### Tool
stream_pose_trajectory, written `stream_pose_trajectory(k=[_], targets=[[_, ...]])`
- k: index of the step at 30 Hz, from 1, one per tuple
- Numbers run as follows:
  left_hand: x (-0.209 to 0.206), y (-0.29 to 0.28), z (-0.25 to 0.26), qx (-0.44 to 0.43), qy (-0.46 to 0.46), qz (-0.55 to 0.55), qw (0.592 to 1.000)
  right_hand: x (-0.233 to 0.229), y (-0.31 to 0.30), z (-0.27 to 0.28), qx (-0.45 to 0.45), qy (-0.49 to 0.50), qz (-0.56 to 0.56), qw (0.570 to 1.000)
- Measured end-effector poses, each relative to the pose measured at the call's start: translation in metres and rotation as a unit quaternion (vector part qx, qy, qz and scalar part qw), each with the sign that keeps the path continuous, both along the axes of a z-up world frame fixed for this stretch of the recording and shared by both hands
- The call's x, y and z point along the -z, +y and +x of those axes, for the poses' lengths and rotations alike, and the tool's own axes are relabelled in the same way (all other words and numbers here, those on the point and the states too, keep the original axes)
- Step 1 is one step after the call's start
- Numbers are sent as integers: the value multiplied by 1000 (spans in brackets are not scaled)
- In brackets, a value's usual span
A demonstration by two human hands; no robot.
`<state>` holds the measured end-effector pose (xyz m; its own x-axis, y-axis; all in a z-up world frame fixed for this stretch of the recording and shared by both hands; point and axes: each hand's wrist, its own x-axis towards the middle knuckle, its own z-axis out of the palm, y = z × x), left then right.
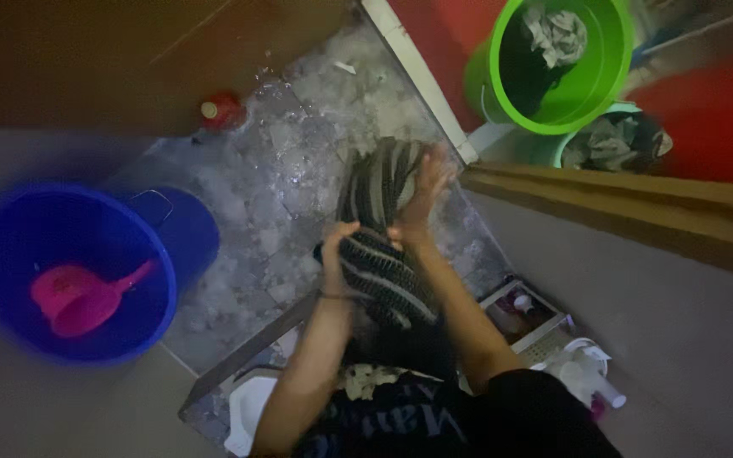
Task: The person rinses a rug using a pink scoop and water from a blue bucket, wrings it out by hand, and then places it on the floor in front of a door.
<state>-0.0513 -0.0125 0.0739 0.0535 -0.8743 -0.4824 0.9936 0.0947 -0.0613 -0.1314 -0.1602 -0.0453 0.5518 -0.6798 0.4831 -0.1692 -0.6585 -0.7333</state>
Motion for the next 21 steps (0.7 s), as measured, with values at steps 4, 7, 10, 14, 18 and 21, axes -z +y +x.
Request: stream_pose_trajectory(k=[4,7,10,14,18,21], targets=[[-40,-8,-16,-96,187,-133,969,6,-19,16,53,64,-47,995],[-53,-12,-18,-126,292,-244,916,-16,-16,12,20,79,-69,994],[-58,-18,-32,-132,332,-271,894,-31,-20,17,-10,95,-77,992],[-56,-14,-45,-147,403,-299,852,-26,-27,10,-53,107,-96,988],[-52,19,-19,-31,335,-264,904,-24,-64,25,-95,108,-105,984],[-41,49,-6,0,181,-162,970,-68,-85,35,-181,123,-180,959]])
